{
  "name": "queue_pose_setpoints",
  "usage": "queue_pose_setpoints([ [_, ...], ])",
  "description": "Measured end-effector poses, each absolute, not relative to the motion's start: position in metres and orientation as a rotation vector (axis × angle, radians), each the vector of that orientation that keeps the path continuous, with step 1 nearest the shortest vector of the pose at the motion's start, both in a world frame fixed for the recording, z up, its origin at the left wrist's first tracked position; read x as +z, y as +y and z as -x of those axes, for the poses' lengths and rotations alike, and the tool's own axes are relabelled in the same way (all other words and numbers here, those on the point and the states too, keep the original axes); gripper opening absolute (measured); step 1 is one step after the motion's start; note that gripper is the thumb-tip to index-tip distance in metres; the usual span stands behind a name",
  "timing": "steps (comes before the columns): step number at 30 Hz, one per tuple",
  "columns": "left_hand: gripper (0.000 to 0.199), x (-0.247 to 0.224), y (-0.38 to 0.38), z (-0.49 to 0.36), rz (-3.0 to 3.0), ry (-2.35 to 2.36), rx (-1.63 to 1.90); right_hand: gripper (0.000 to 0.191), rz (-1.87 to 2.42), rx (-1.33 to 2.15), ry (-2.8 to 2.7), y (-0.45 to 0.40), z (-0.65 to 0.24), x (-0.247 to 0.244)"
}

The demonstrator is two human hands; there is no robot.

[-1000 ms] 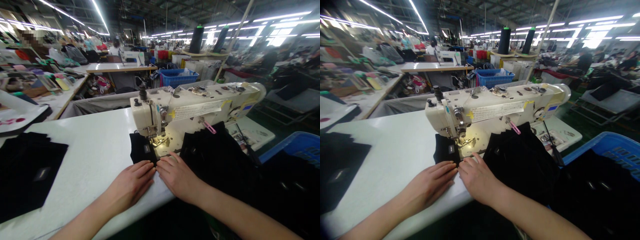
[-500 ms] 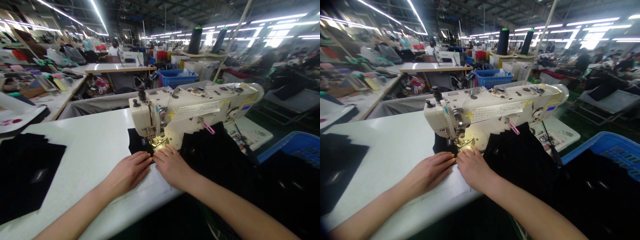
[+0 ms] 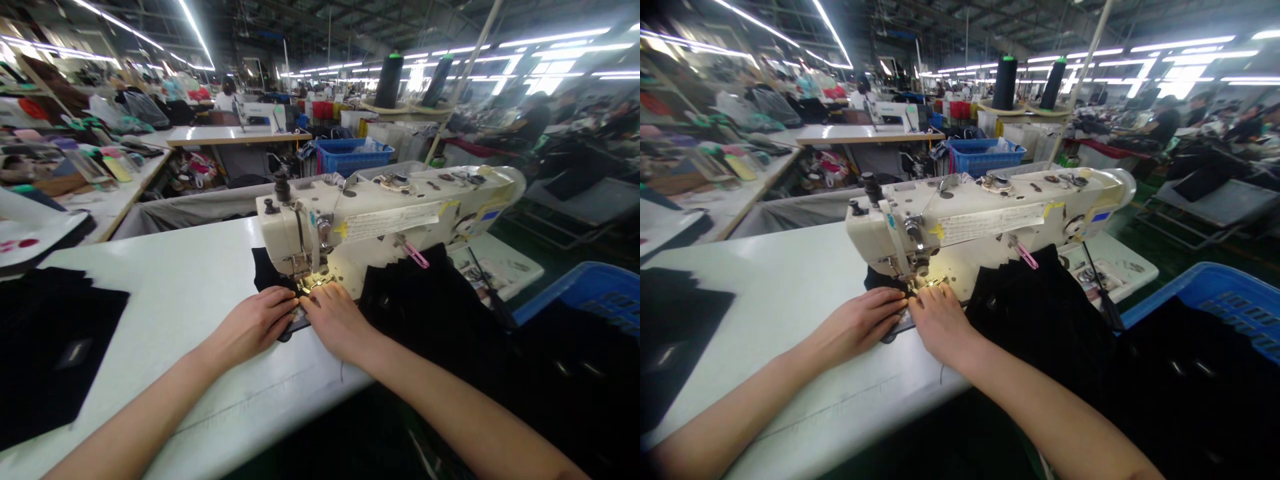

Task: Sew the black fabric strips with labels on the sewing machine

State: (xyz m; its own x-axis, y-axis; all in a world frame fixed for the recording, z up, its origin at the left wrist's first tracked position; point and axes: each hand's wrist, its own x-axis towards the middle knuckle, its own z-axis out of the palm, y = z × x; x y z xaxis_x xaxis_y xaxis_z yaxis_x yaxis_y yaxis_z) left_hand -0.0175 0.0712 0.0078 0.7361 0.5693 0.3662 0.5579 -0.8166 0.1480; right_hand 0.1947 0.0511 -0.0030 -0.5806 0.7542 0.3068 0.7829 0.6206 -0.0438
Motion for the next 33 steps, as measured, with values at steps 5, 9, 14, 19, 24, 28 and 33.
queue_pose_setpoints([
  [5,0.031,0.006,0.083,0.022,-2.89,0.932,0.617,0.013,1.237,-0.163,-2.548,0.051,-0.194,-0.004],
  [9,0.032,0.006,0.09,0.023,-2.876,0.954,0.605,0.013,1.189,-0.187,-2.566,0.037,-0.195,-0.001],
  [14,0.033,0.005,0.093,0.024,-2.881,0.984,0.6,0.012,1.02,-0.053,-2.616,0.004,-0.197,-0.003],
  [19,0.033,0.002,0.091,0.024,-2.874,1.007,0.612,0.019,0.888,0.132,-2.588,-0.014,-0.199,-0.015],
  [24,0.034,0.001,0.091,0.023,-2.886,1.019,0.589,0.022,0.847,0.202,-2.542,-0.011,-0.2,-0.018],
  [28,0.034,0.002,0.091,0.022,-2.89,1.032,0.602,0.023,0.847,0.206,-2.534,-0.01,-0.199,-0.018],
  [33,0.034,0.004,0.091,0.022,-2.894,1.021,0.603,0.024,0.835,0.203,-2.531,-0.01,-0.199,-0.018],
])
